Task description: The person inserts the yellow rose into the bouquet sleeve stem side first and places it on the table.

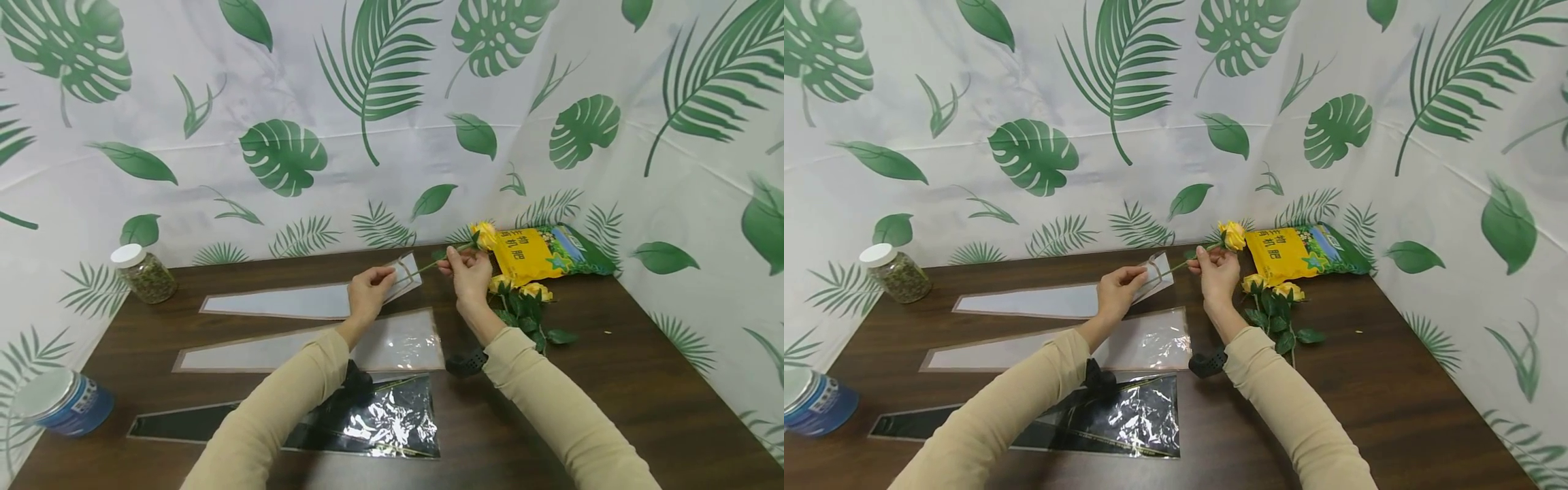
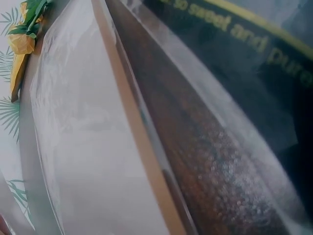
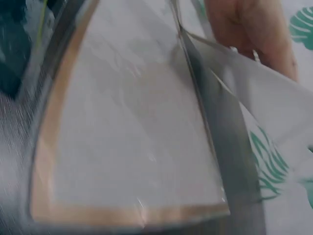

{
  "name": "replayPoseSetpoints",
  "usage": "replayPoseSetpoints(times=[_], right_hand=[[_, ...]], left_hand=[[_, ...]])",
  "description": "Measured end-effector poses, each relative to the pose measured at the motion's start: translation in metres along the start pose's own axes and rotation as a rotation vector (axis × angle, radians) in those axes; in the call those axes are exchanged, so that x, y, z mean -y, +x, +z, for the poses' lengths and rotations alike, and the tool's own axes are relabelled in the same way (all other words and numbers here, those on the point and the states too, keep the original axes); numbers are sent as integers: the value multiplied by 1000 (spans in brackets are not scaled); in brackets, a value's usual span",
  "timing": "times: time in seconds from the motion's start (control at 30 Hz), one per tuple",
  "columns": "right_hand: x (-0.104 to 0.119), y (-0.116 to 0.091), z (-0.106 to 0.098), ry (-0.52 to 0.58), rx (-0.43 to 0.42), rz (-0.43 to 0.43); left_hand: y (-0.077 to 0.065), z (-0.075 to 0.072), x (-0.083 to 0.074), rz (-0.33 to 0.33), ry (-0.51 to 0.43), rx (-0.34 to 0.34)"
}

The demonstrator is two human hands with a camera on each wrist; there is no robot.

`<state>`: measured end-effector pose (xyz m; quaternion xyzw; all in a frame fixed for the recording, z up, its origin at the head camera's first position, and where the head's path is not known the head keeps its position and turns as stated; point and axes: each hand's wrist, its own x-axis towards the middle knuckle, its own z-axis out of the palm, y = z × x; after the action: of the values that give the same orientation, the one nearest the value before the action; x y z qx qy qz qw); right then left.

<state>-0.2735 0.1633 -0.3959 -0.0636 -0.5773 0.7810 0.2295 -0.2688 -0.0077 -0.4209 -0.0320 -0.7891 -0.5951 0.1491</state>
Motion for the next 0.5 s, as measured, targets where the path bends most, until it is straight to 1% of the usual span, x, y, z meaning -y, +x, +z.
replayPoseSetpoints(times=[0.13, 0.27, 0.37, 0.5], right_hand=[[-6, -7, 5, -28, -4, 50], [-8, -12, 9, -117, -43, 83], [-12, -15, 12, -156, -76, 79], [-17, -17, 15, -128, -83, 52]], left_hand=[[2, 1, 1, 18, 17, 10], [3, 2, 0, 17, 20, 15], [2, 2, -1, 7, 21, 19], [2, 2, -1, -3, 32, 22]])
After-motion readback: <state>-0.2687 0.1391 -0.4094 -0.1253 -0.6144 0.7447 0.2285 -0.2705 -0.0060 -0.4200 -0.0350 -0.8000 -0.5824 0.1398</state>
